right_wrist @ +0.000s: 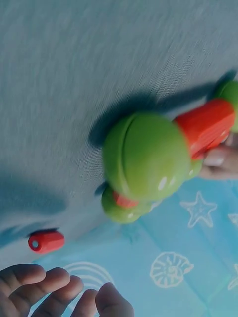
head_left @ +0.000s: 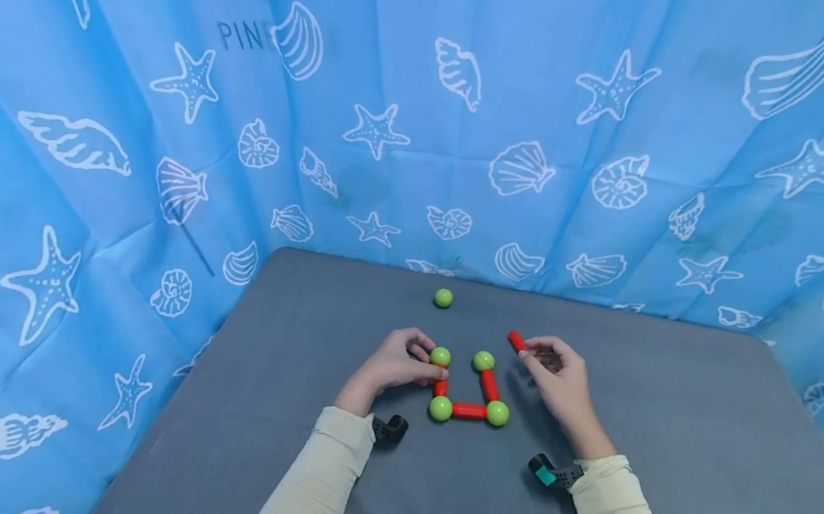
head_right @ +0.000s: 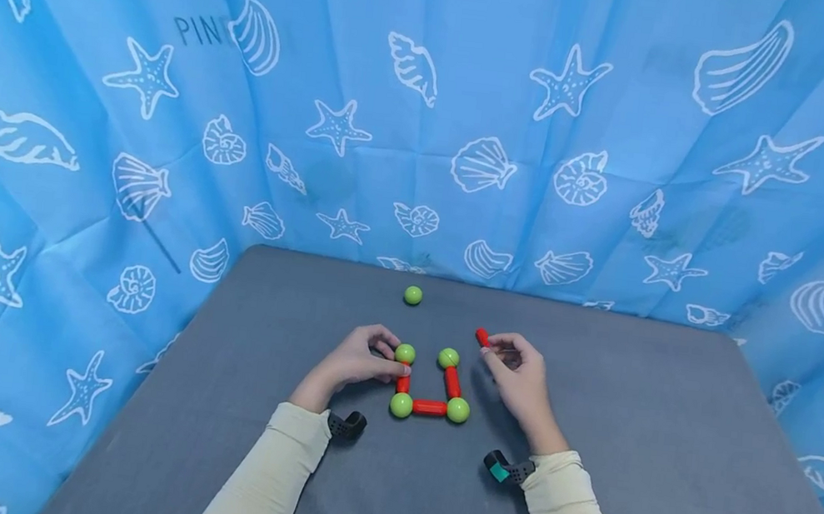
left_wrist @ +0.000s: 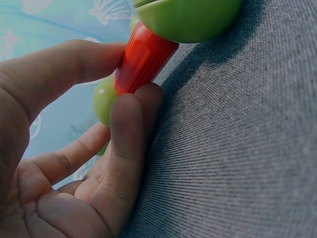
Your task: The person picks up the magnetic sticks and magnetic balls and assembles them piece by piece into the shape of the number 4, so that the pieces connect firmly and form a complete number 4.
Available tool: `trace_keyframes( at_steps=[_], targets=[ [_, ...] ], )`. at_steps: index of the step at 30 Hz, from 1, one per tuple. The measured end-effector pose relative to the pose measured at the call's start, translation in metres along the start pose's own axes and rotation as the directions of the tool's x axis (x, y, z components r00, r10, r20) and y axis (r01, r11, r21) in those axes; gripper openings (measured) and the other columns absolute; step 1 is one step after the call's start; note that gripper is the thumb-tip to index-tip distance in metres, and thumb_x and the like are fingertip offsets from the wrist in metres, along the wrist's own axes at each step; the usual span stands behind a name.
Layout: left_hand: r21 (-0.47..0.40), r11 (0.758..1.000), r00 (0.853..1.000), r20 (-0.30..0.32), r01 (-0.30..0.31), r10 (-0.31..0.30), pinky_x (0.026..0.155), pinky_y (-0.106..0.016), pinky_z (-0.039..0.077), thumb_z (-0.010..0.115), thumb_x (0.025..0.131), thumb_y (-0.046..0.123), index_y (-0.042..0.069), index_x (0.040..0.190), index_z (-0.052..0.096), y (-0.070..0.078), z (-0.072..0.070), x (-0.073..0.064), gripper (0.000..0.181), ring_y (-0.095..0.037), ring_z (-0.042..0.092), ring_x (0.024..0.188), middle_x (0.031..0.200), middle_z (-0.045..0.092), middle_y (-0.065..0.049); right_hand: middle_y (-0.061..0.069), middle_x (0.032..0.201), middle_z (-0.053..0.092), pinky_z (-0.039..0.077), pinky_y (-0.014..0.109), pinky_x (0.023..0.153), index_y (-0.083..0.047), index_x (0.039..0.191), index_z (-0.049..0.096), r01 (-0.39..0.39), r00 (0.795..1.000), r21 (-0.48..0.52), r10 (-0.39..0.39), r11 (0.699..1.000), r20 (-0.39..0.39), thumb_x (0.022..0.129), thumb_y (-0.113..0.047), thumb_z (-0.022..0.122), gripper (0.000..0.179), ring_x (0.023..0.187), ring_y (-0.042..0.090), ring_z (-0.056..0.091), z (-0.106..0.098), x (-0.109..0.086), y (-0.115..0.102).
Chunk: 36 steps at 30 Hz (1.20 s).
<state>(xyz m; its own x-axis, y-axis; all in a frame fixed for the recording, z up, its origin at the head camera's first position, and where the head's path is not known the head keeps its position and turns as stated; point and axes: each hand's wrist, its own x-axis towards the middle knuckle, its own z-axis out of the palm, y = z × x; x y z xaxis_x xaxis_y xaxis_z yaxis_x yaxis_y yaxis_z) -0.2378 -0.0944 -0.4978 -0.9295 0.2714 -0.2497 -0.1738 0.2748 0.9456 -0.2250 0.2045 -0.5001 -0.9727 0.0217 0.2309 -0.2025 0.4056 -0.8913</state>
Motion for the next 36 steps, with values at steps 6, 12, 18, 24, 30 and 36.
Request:
trace_keyframes(
  at_steps=[6,12,18,24,30,36],
  targets=[
    [0.002,1.000,1.000,-0.006,-0.009,0.009,0.073,-0.035,0.064,0.093,0.083,0.019,0.008,0.117,0.067,-0.001,0.001,-0.001,0.045,-0.021,0.073,0.073,0.098,0.065,-0.010,0.017,0.109,0.072,0.051,0.012,0.076,0.000,0.121,0.071,0.022,1.000,-0.076,-0.023,0.997,-0.010,0.102,-0.013,0.071,0.022,0.089,0.003,0.062,0.001,0.011,0.003],
    [-0.013,1.000,1.000,-0.004,-0.003,0.003,0.073,-0.035,0.064,0.093,0.082,0.018,0.007,0.119,0.066,-0.002,0.001,0.000,0.046,-0.021,0.073,0.072,0.099,0.065,-0.012,0.018,0.110,0.073,0.052,0.014,0.080,0.000,0.121,0.071,0.033,0.999,-0.149,-0.033,0.988,-0.003,0.101,-0.013,0.072,0.024,0.096,0.015,0.066,0.008,0.020,0.004],
    [-0.001,1.000,1.000,-0.012,-0.012,0.012,0.072,-0.035,0.064,0.093,0.082,0.019,0.009,0.118,0.066,-0.002,0.000,0.000,0.046,-0.021,0.073,0.073,0.099,0.066,-0.011,0.022,0.121,0.070,0.054,0.034,0.087,0.001,0.128,0.070,0.074,0.996,-0.281,-0.058,0.957,0.067,0.099,-0.013,0.072,0.032,0.106,0.035,0.067,0.010,0.028,0.010],
    [0.012,1.000,1.000,-0.011,-0.018,0.018,0.073,-0.034,0.064,0.093,0.083,0.020,0.009,0.118,0.066,-0.003,0.000,0.000,0.046,-0.021,0.073,0.074,0.100,0.066,-0.010,0.021,0.119,0.067,0.052,0.032,0.084,0.000,0.123,0.072,0.061,0.996,-0.280,-0.041,0.958,0.076,0.099,-0.006,0.070,0.025,0.102,0.033,0.067,0.009,0.026,0.013],
    [0.005,1.000,1.000,-0.008,-0.014,0.014,0.073,-0.034,0.064,0.093,0.082,0.021,0.009,0.119,0.066,-0.002,0.000,0.000,0.047,-0.020,0.073,0.075,0.101,0.066,-0.011,0.022,0.115,0.068,0.053,0.037,0.084,0.002,0.119,0.073,0.052,0.998,-0.289,-0.039,0.956,0.051,0.098,-0.003,0.071,0.022,0.096,0.033,0.068,0.010,0.026,0.013],
    [-0.005,1.000,1.000,-0.001,0.004,-0.004,0.074,-0.035,0.064,0.094,0.082,0.023,0.011,0.119,0.067,-0.003,0.000,0.001,0.047,-0.020,0.074,0.075,0.103,0.067,-0.011,0.021,0.112,0.071,0.051,0.031,0.079,0.002,0.119,0.072,0.027,0.998,-0.322,-0.009,0.947,0.059,0.096,-0.007,0.073,0.024,0.091,0.028,0.067,0.009,0.027,0.015]
  ],
)
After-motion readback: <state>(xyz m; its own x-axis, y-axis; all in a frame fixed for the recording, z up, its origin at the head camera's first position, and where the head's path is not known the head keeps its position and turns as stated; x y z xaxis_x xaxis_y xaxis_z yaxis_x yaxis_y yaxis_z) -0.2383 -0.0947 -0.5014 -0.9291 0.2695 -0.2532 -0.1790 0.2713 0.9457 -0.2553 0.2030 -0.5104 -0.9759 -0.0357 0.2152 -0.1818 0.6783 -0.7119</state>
